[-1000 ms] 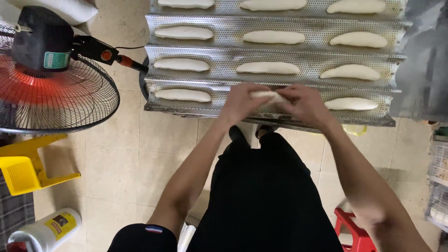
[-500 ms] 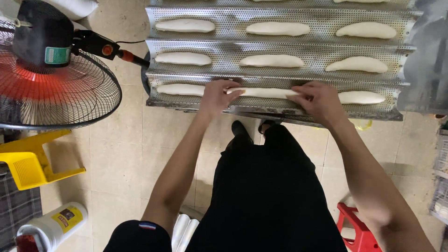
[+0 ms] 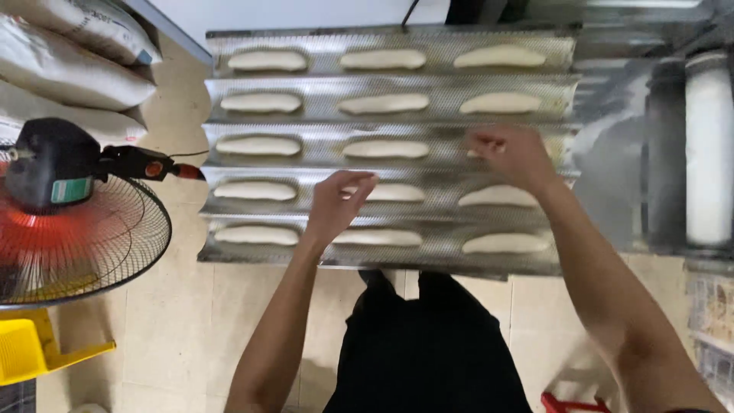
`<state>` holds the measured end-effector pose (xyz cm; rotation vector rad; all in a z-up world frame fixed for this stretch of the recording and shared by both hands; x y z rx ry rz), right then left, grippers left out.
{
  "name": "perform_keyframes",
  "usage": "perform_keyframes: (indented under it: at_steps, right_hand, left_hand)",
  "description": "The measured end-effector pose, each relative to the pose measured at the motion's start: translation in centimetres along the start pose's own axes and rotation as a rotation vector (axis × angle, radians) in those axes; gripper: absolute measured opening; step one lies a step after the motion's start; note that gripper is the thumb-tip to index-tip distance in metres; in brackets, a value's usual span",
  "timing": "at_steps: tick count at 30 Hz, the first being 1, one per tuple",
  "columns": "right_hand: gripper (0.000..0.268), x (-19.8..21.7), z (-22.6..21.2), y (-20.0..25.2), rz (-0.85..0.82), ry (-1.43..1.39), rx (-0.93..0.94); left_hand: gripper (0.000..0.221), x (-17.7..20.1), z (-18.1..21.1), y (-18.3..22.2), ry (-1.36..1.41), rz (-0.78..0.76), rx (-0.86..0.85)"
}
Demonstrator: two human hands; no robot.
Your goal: Shaping and placing pieces of bread dough onto a perforated baking tray.
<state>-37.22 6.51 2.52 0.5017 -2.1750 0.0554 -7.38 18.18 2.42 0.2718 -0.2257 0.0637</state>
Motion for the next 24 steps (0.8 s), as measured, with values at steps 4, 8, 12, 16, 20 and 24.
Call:
perform_keyframes:
  at_steps: [4,8,12,16,20,24]
  right_hand:
    - [0.027,3.7,4.1,-11.2,0.259,0.271,0.289]
    - [0.028,3.8,2.5,-17.0,0.247,0.402,0.575]
    - [0.026,3.3,3.4,-19.0,-0.008,0.348,0.575]
    - [0.035,7.0,6.1,-17.1,-0.048,0.195,0.514]
    - [0.049,7.3,11.6,-16.8,0.139,0.35,0.531]
    - [0.047,8.3,12.2,-16.7,0.04,0.201,0.298]
  left_hand:
    - [0.038,-7.2,4.5,-9.6,0.232,-0.087,-0.171]
    - [0.042,-12.0,6.2,-19.0,0.079,-0.022,-0.169]
    - [0.043,-15.8,6.3,-26.3,0.072,0.01,-0.152]
    - [0.048,-21.3,2.3,-31.8,0.276,-0.151,0.005]
    - [0.046,-23.0,3.4,-31.7,0.274,-0.249,0.005]
    - [0.048,-21.8,8.2,-29.3,0.267,-0.244,-0.121]
Point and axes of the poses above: each hand's wrist, its own y-axis away from the middle knuckle, its own x-axis out of the back of the hand, z = x × y, the point moved 10 cm from there along -y, towards the middle knuckle, and after that the axes turned 10 degrees about y, right-handed, at the moved point
